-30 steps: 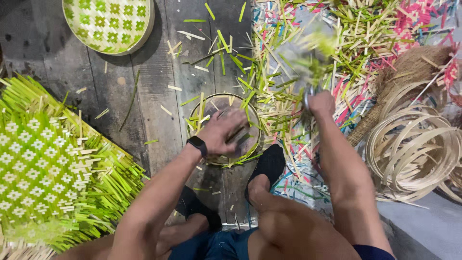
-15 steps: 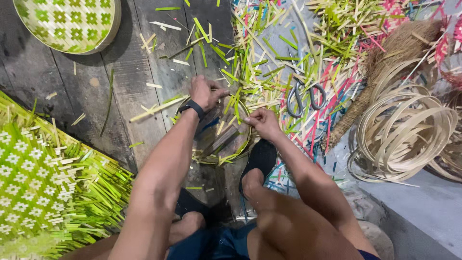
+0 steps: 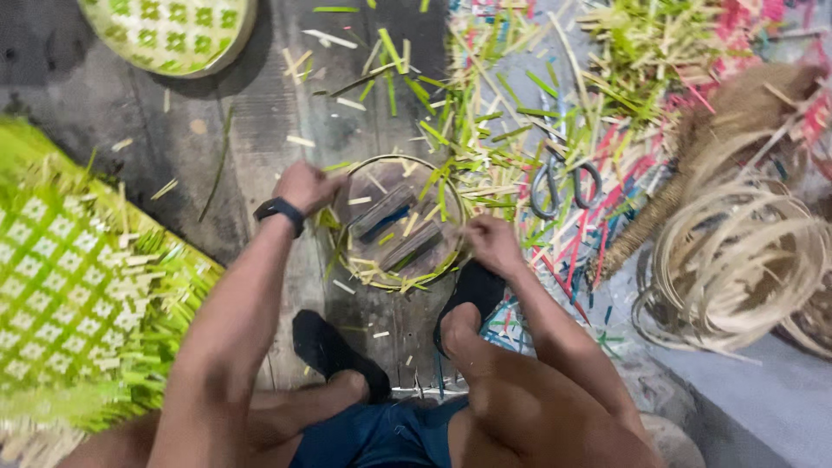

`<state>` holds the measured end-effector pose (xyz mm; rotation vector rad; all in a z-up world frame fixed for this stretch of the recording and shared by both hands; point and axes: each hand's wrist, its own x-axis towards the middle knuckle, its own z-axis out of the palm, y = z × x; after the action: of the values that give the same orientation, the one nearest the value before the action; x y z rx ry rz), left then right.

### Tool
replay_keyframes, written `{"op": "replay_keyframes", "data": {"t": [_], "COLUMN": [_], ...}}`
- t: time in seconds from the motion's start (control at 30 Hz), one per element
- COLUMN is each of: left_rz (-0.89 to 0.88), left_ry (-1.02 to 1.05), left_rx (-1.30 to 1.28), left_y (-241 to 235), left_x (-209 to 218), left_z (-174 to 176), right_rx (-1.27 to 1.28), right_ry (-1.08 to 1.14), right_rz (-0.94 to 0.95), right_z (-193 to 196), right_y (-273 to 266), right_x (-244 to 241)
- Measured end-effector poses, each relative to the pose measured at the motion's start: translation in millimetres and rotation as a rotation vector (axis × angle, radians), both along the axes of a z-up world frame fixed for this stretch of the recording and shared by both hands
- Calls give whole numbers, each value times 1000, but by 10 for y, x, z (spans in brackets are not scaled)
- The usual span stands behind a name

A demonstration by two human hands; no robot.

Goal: The person sits on the floor and uses shears to trim the excess woven material from the edges of a round basket. They repeatedly flip the basket to trim all sides and place the finished basket aside.

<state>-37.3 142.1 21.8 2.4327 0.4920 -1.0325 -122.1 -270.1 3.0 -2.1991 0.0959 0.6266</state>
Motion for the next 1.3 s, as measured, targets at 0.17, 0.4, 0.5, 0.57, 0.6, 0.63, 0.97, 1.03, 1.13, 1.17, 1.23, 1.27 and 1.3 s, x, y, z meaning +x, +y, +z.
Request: {"op": "replay_keyframes", "data": {"t": [0.17, 0.4, 0.5, 0.57, 0.6, 0.63, 0.97, 1.03, 1.13, 1.17, 1.23, 1.27, 1.3], "left_rz": [481, 604, 578, 586, 594, 589, 747, 832, 877, 844, 839, 866, 894], "left_ry": [-74, -108, -124, -92, -73, -77, -120, -83, -143, -147, -131, -115, -99], "left_rx": [-473, -562, -376, -318, -290, -291, -375, -411, -413, -329, -243, -244, -246], "left_y": [244, 88, 58, 30, 14, -1, -143, -128, -160, -183, -207, -220, -235], "left_x": [-755, -852, -826, -747, -734, -726, -1155, -1295, -1374, -1363, -1320, -1274, -1231], "left_z": [-416, -584, -411, -314, -274, -240, -357, -426, -507, -515, -480, -447, -406], "right_rx": [501, 456, 445, 454, 456, 440, 474, 484, 450, 430, 391, 370, 349], "right_ry": [112, 419, 420, 383, 367, 362, 296, 312, 307, 292, 283, 284, 284], "right_rz": [-665, -450, -441, -427, -417, -416, -495, -495, -482, -475, -487, -505, -523], "right_z": [40, 151, 96, 67, 66, 75, 137, 121, 143, 166, 216, 234, 237], "right_y": [-137, 183, 218, 199, 182, 169, 253, 296, 304, 291, 292, 306, 328], "right_x": [204, -113, -148, -114, -115, -125, -231, -219, -211, -200, -183, -145, -78]}}
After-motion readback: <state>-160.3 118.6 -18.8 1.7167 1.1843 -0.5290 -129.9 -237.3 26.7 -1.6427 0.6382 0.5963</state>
